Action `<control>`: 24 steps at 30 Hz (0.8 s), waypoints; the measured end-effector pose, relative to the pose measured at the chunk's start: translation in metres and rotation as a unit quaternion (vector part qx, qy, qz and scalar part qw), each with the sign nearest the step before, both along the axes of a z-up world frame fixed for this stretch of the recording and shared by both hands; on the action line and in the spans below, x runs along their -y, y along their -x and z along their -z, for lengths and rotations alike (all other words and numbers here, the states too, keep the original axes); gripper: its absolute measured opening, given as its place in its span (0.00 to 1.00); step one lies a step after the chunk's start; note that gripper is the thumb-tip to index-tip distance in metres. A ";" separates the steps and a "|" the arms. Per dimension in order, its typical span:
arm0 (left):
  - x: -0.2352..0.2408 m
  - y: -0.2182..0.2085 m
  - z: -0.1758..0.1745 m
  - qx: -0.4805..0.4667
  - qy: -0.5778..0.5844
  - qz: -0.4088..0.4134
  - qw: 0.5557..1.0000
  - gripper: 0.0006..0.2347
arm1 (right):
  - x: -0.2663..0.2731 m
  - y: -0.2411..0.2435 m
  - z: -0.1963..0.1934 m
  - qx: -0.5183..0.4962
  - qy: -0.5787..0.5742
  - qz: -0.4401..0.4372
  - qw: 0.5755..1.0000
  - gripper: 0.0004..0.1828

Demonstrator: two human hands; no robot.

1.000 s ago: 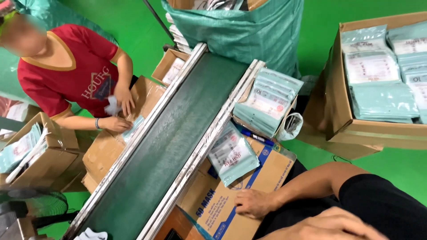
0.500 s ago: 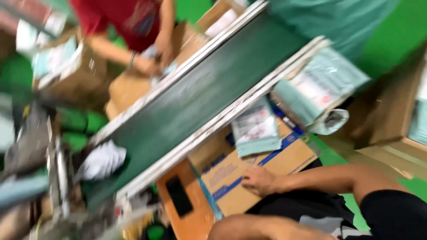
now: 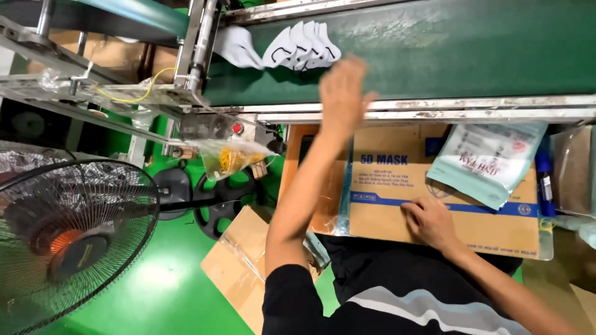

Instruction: Packing face masks into plastic bags and organizing them in boxes.

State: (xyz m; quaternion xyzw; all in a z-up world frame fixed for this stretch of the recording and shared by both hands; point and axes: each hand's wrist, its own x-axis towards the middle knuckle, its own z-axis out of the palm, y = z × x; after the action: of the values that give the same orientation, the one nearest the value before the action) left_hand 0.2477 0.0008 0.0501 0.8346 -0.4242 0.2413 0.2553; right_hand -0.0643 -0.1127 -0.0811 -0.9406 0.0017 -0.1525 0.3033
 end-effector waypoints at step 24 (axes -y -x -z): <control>-0.027 -0.129 0.040 -0.058 -0.199 -0.032 0.978 0.10 | 0.008 -0.002 0.013 0.021 -0.025 0.035 0.999 0.13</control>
State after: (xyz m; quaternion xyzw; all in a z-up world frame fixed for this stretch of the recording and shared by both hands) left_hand 0.3766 0.0278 0.0100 0.8943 -0.4215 0.1113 0.1009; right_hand -0.0622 -0.1208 -0.0939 -0.9289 0.0318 -0.1823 0.3209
